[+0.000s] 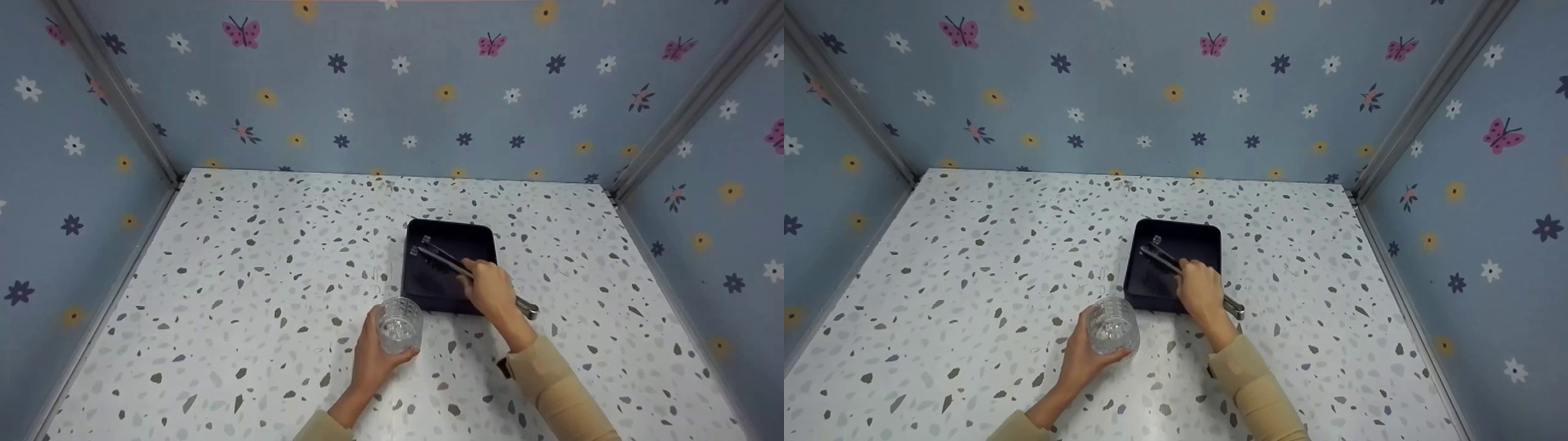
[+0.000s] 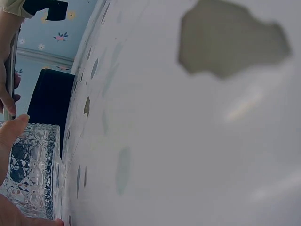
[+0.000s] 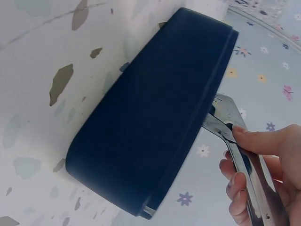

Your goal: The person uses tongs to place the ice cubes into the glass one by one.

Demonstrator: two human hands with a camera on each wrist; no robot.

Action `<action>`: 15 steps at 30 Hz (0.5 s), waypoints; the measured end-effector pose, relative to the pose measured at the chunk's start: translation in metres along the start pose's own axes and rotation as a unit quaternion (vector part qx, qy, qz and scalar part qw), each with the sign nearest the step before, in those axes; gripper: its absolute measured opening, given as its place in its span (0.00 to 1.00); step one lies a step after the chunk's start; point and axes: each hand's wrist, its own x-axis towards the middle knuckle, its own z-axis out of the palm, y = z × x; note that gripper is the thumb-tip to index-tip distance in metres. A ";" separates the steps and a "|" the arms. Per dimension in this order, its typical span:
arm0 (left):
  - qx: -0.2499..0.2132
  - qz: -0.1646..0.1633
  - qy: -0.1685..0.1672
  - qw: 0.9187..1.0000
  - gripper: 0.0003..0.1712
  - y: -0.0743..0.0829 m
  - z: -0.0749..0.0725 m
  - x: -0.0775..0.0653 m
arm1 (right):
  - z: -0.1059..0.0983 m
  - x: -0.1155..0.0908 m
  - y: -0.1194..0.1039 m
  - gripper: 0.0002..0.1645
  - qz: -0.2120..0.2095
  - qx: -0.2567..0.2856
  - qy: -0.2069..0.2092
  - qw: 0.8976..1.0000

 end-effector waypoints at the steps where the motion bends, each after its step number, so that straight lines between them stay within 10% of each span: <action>1: 0.002 0.001 0.000 1.000 0.56 0.000 0.000 0.000 | -0.002 -0.001 -0.001 0.15 0.000 0.003 0.001 1.000; 15: -0.005 0.004 -0.006 1.000 0.57 -0.001 0.000 0.000 | -0.026 -0.018 -0.014 0.16 -0.018 0.027 0.014 0.999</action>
